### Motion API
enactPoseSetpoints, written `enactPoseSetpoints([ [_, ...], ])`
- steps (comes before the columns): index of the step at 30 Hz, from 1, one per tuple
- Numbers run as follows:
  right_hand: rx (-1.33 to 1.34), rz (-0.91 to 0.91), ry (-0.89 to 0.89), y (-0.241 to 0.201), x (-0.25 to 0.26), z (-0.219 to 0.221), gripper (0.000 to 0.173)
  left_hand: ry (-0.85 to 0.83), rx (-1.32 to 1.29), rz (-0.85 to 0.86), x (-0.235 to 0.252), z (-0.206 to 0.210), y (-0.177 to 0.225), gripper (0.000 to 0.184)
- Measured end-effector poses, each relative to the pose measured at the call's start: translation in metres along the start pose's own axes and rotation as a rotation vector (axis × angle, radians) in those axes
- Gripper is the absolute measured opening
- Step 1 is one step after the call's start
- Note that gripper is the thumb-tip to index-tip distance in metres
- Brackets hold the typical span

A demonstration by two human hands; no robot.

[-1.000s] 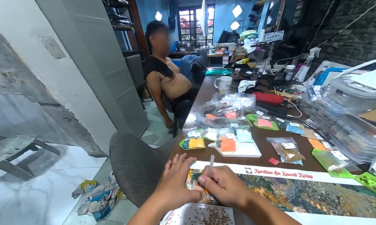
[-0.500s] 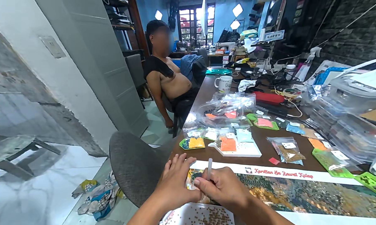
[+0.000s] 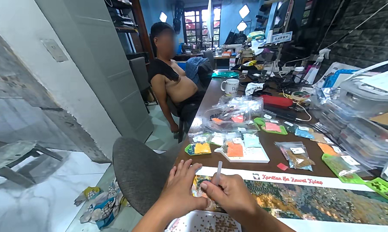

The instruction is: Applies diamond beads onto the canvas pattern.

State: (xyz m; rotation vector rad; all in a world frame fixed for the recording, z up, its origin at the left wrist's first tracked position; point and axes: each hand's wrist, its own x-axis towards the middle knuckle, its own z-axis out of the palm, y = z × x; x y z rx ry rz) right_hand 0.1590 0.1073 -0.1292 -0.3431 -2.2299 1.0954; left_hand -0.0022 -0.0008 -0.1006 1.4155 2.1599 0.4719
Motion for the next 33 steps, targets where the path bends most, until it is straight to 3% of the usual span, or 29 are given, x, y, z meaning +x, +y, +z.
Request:
enactPoseSetpoints([
  [10,0.015,-0.252,-0.191,0.006,0.005,-0.012,0.043,-0.005,0.004,0.015,-0.001,0.000,0.000,0.096],
  [23,-0.031,-0.339,-0.290,0.006,0.008,-0.016,0.041,-0.001,0.018,0.026,-0.001,0.000,0.000,0.097],
  [28,-0.090,-0.395,-0.179,0.006,0.005,-0.009,0.040,0.005,0.025,0.038,-0.001,0.000,-0.001,0.098],
  [33,-0.140,-0.265,-0.067,0.001,0.000,-0.002,0.044,-0.014,0.027,0.002,0.000,-0.001,0.001,0.098],
])
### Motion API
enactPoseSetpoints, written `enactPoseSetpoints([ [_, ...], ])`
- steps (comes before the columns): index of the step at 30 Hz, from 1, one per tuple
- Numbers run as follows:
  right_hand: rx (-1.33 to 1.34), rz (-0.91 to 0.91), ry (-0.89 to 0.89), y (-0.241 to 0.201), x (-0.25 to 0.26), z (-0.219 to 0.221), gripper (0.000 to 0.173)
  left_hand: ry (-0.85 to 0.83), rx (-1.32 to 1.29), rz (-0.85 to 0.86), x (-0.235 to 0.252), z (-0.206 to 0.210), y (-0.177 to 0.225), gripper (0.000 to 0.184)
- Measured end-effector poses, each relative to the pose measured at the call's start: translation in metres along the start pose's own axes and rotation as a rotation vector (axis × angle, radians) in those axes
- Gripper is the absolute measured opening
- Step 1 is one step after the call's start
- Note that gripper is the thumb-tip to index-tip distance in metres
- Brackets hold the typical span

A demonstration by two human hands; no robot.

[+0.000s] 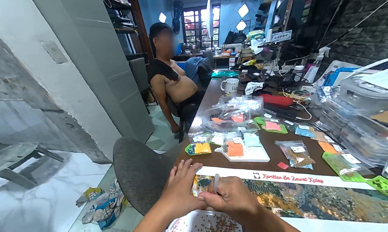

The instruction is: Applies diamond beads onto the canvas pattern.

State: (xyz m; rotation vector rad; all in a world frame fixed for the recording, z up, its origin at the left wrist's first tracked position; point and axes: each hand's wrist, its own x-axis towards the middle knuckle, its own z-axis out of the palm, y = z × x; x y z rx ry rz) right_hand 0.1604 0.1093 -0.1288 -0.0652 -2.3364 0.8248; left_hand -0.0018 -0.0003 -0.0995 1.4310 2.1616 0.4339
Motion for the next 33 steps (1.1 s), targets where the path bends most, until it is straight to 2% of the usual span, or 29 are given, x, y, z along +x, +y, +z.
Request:
enactPoseSetpoints([
  [3,0.064,0.127,-0.004,-0.003,0.001,-0.001,0.045,0.008,-0.017,0.000,0.000,0.000,0.001,0.095],
  [8,0.236,0.253,0.121,-0.002,0.004,-0.009,0.042,0.006,-0.027,-0.001,-0.001,0.000,0.000,0.098],
  [11,0.364,0.301,0.080,-0.004,0.008,-0.018,0.037,0.001,-0.032,-0.009,-0.001,-0.001,0.001,0.098],
  [16,0.474,0.043,-0.101,-0.001,0.002,-0.018,0.040,0.006,-0.034,-0.010,-0.001,0.000,-0.001,0.098],
  [22,0.380,-0.182,-0.044,-0.001,-0.003,-0.009,0.041,0.003,-0.021,0.001,-0.002,-0.001,0.000,0.098],
  [27,0.328,-0.263,-0.027,0.000,-0.004,-0.003,0.040,-0.004,-0.019,-0.015,-0.002,-0.001,0.002,0.095],
  [33,0.326,-0.270,-0.026,0.000,-0.005,-0.001,0.040,-0.002,-0.022,-0.015,-0.002,-0.001,0.001,0.095],
])
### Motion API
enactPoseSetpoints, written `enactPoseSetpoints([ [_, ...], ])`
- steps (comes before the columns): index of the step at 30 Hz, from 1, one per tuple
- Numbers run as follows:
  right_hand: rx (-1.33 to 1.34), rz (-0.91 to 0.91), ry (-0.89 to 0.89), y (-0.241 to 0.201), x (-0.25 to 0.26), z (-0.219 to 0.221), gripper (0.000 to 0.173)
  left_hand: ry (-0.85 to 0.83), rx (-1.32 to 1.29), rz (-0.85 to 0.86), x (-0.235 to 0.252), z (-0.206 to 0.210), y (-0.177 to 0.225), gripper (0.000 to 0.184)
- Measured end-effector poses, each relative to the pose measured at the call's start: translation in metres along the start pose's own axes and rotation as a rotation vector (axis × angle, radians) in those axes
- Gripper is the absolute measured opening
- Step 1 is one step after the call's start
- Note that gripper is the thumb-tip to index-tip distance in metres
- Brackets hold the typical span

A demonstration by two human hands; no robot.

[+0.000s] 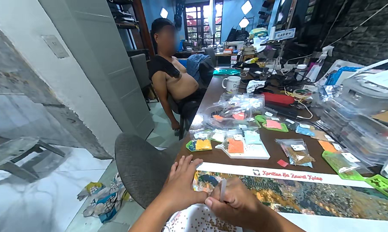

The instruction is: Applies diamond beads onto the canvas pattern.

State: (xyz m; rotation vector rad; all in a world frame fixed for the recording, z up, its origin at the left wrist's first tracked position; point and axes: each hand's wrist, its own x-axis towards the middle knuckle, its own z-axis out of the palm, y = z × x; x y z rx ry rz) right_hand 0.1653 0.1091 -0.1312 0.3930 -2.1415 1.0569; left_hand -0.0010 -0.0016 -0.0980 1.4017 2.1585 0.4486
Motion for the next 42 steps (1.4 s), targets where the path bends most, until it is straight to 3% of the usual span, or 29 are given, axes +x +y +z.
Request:
enactPoseSetpoints([
  [24,-0.048,-0.016,-0.016,0.0024,0.0001,0.0009,0.039,-0.013,0.019,-0.014,0.0000,-0.0011,0.0021,0.095],
  [32,0.106,0.171,0.167,0.0024,0.0052,-0.0054,0.039,-0.001,-0.002,-0.003,0.0015,0.0001,-0.0008,0.097],
  [42,-0.110,0.417,0.235,0.0082,0.0052,-0.0078,0.040,-0.006,0.008,-0.009,0.0016,0.0006,-0.0005,0.098],
])
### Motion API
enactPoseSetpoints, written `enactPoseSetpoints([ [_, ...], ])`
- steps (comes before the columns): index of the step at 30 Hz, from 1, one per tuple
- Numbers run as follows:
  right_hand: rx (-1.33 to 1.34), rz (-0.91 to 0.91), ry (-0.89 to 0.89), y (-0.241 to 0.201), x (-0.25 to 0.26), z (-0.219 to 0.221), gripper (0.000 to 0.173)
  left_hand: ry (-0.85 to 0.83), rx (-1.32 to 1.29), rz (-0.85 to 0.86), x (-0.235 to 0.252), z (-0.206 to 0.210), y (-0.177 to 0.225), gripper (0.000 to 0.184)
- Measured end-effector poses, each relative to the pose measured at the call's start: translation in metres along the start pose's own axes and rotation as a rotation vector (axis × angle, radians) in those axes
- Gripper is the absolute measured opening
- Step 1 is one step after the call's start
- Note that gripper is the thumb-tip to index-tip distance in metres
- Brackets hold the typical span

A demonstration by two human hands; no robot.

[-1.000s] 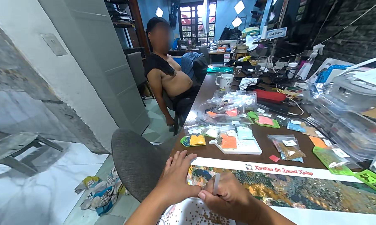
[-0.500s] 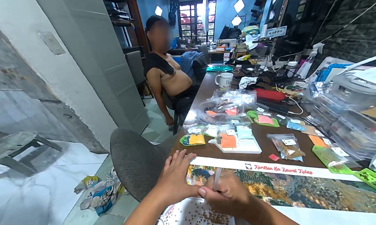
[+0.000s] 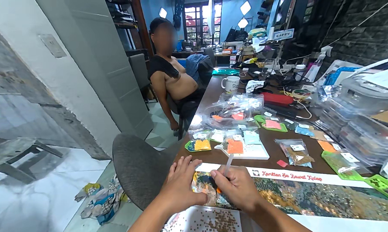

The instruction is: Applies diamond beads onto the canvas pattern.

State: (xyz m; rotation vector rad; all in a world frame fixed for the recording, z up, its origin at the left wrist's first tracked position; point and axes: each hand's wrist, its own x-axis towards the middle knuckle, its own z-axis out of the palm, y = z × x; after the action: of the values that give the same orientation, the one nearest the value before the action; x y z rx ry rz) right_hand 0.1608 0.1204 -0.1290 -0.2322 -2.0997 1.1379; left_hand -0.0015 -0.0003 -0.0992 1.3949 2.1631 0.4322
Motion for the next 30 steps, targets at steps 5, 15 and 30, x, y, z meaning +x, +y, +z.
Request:
enactPoseSetpoints([
  [5,-0.003,0.037,-0.037,0.0005,-0.0002,0.0003,0.040,0.005,-0.002,0.006,0.0000,0.0000,-0.0005,0.099],
  [15,-0.008,0.041,-0.084,0.0029,0.0003,0.0030,0.040,0.006,-0.010,0.015,-0.0004,-0.0003,-0.0009,0.098],
  [30,-0.024,0.031,-0.089,0.0044,0.0004,0.0032,0.040,-0.003,-0.004,0.010,-0.0004,-0.0001,-0.0011,0.098],
])
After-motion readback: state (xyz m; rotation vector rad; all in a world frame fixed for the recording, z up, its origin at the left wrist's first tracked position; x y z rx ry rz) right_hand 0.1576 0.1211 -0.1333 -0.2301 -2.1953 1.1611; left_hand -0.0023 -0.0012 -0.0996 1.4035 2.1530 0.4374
